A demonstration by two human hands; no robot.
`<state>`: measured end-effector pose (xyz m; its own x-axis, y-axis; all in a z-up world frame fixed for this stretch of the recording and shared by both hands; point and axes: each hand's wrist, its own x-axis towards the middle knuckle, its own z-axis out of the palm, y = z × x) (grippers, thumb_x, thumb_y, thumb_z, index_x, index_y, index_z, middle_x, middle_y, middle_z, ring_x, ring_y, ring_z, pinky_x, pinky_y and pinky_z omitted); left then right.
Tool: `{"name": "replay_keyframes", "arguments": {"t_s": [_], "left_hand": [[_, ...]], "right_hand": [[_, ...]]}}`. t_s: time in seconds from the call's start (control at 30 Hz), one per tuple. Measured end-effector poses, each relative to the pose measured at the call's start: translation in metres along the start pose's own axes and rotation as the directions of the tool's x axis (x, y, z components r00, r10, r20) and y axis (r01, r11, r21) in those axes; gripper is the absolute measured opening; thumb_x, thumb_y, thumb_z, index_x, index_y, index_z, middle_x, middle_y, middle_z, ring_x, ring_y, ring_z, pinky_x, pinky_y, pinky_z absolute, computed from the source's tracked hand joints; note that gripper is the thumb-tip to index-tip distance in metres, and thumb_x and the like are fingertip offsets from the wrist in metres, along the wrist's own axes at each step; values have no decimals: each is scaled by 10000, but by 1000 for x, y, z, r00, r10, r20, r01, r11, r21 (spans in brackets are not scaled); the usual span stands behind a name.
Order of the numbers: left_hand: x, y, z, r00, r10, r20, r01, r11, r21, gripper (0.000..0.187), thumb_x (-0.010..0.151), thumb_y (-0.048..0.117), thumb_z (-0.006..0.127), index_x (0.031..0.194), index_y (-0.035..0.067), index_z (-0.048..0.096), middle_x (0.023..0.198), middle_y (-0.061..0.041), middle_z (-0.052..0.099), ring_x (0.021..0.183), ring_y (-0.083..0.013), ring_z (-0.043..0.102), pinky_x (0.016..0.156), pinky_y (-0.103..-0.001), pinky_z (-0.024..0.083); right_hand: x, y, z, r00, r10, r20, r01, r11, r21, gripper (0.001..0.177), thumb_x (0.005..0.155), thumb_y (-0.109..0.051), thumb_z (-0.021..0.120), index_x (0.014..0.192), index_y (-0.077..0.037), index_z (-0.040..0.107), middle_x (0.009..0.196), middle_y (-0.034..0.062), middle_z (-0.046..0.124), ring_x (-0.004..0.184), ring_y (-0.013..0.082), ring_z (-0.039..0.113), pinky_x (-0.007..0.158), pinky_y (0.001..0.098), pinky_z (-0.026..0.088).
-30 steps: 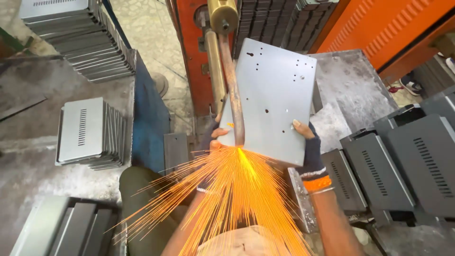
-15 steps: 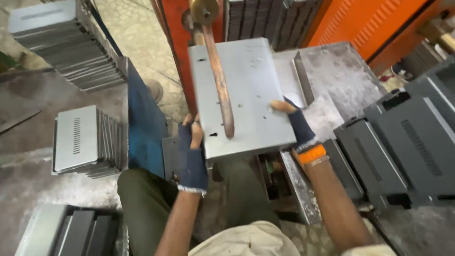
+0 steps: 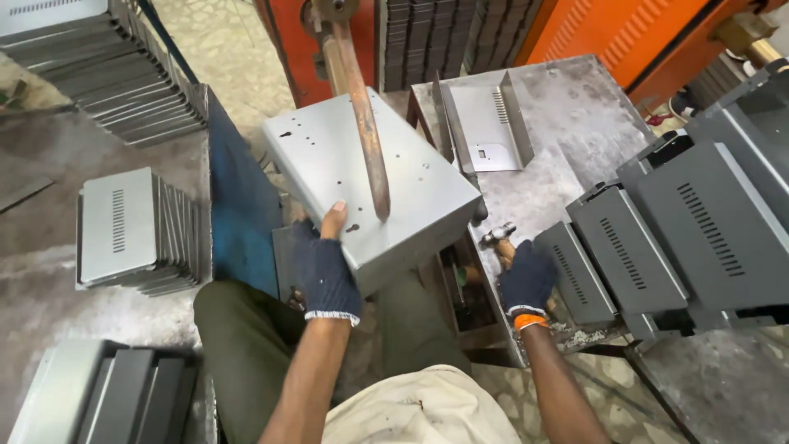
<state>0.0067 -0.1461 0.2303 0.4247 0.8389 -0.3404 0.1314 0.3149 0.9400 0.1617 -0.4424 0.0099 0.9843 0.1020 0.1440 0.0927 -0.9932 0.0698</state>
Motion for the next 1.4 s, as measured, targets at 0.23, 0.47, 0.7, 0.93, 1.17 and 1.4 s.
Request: {"name": "replay_keyframes", "arguments": {"t_s": [0.23, 0.47, 0.7, 0.93, 1.17, 1.4], "left_hand": [[-3, 22, -10, 986, -100, 135, 120, 982, -149, 726, 705, 388, 751, 1323, 40, 591, 1157, -165, 690, 977, -279, 675, 879, -397, 545], [-4, 20, -16, 982, -86, 170, 126, 963, -238, 509, 783, 247, 665, 1164, -87, 620, 1020, -218, 682, 837, -283, 653, 754, -371, 539], [-8, 30, -5, 988, -97, 119, 80, 987, 142, 937, 658, 608, 767, 1408, 74, 588, 1361, -226, 642, 1285, -391, 604, 1065, -498, 470], [-11, 25, -9, 991, -110, 74, 106, 993, 60, 968, 646, 579, 780, 1416, 34, 562, 1371, -245, 626, 1308, -402, 581, 1075, -502, 446], [-8, 15, -7, 997, -36, 66, 27, 991, 129, 814, 704, 574, 747, 1297, 26, 646, 1273, -250, 683, 1230, -440, 624, 1024, -523, 485], [-2, -2, -5, 997, -62, -36, 60, 997, -49, 702, 673, 499, 826, 1231, 98, 682, 1151, -153, 738, 1084, -294, 700, 936, -431, 534]], "right_hand": [[-68, -55, -134, 991, 38, -125, 100, 390, 915, 194, 983, -230, 541, 1097, -73, 540, 964, 124, 604, 853, 256, 627, 774, 357, 467], [-126, -95, -225, 646, -474, -598, 758, 302, 578, 377, 630, -238, 758, 963, -93, 655, 886, 50, 668, 757, 243, 608, 725, 377, 459], [-110, -135, -202, 500, -390, -773, 853, 377, 362, 486, 974, -484, 564, 1121, -45, 712, 792, 102, 659, 642, 315, 648, 580, 406, 509], [-110, -141, -179, 514, -377, -771, 837, 417, 355, 514, 1019, -449, 445, 1126, -34, 728, 782, 109, 651, 630, 321, 619, 572, 435, 491], [-107, -144, -170, 540, -347, -767, 817, 435, 378, 474, 1008, -384, 485, 1167, 4, 704, 801, 165, 606, 656, 380, 595, 616, 464, 485], [-118, -135, -179, 629, -353, -693, 769, 419, 484, 400, 930, -544, 595, 968, -168, 723, 761, 20, 655, 687, 274, 664, 639, 368, 512]]}}
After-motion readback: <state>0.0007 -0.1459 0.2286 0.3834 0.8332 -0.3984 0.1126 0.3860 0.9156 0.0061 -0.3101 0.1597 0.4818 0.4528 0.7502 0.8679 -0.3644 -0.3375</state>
